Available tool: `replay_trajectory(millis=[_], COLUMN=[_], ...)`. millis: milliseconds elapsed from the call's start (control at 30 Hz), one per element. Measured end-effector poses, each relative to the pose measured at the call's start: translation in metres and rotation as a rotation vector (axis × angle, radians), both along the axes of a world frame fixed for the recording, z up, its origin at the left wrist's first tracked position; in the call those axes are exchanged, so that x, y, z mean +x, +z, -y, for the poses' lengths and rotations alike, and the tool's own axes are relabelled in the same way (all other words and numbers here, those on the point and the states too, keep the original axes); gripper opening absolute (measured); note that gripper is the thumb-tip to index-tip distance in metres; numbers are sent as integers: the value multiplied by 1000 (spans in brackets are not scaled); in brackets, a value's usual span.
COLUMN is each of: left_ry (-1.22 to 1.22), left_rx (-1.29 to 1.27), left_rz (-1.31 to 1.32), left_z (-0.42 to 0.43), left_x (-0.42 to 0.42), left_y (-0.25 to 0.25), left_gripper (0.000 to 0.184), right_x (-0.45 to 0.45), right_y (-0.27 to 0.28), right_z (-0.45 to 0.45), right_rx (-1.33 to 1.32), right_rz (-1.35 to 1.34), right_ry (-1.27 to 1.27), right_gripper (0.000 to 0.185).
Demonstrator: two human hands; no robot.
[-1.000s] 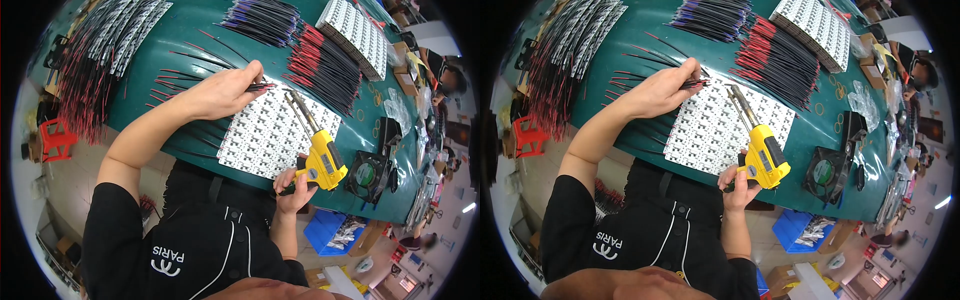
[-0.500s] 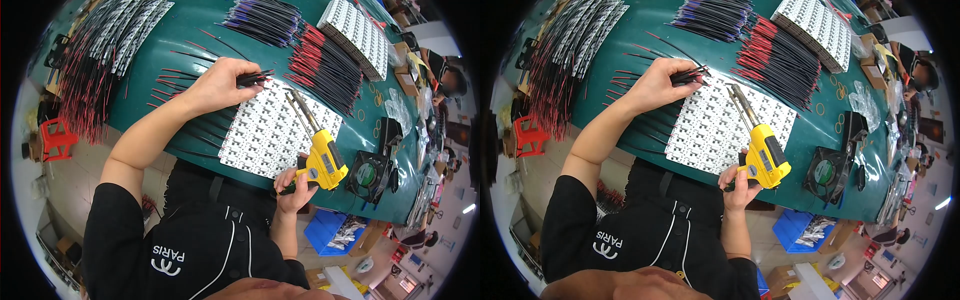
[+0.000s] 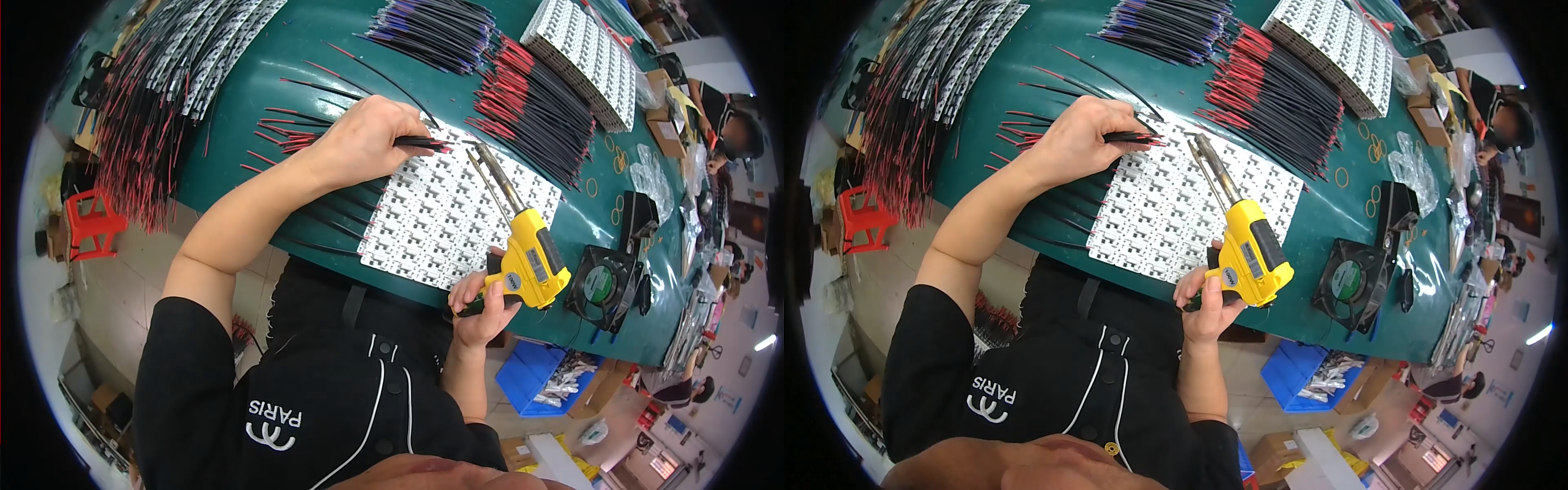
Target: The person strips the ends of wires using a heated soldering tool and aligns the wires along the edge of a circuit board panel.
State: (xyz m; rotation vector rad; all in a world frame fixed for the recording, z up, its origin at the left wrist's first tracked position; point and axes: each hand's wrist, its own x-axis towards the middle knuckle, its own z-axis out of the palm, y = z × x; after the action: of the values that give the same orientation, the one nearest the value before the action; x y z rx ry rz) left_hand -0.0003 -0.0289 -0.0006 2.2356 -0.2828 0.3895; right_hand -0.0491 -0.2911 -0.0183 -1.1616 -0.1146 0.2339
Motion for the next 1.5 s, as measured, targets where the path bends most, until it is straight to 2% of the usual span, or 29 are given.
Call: replay_trajectory(millis=[100,200,367,500,700,900,1500], left_ry=[11,49,51,119,145,100,104], left_rx=[25,-78,71,121,132,87,122], left_rz=[-11,-18,35,44,-99,-3,-115], left_z=[1,5,5,6,6,5,6], left_x=[0,0,2,3,3,4,3], left_y=[-1,-1,-6,-12,-10,-16,-11], left_gripper=[18,18,14,19,22,17,20], right_x=[0,-1,-6,-8,-9,-11,-11], right_y=[2,5,14,12,6,6,5], right_z=[-2,-3,1,2,5,5,5], right_rx=[-28,-38,-78,-90,-101,-134,-199], right_rz=[0,-9,-34,-42,-67,-68,-56], right_ry=[-4,-32,-22,-29,48,60,69], right_gripper=[45,44,42,39,34,32,32])
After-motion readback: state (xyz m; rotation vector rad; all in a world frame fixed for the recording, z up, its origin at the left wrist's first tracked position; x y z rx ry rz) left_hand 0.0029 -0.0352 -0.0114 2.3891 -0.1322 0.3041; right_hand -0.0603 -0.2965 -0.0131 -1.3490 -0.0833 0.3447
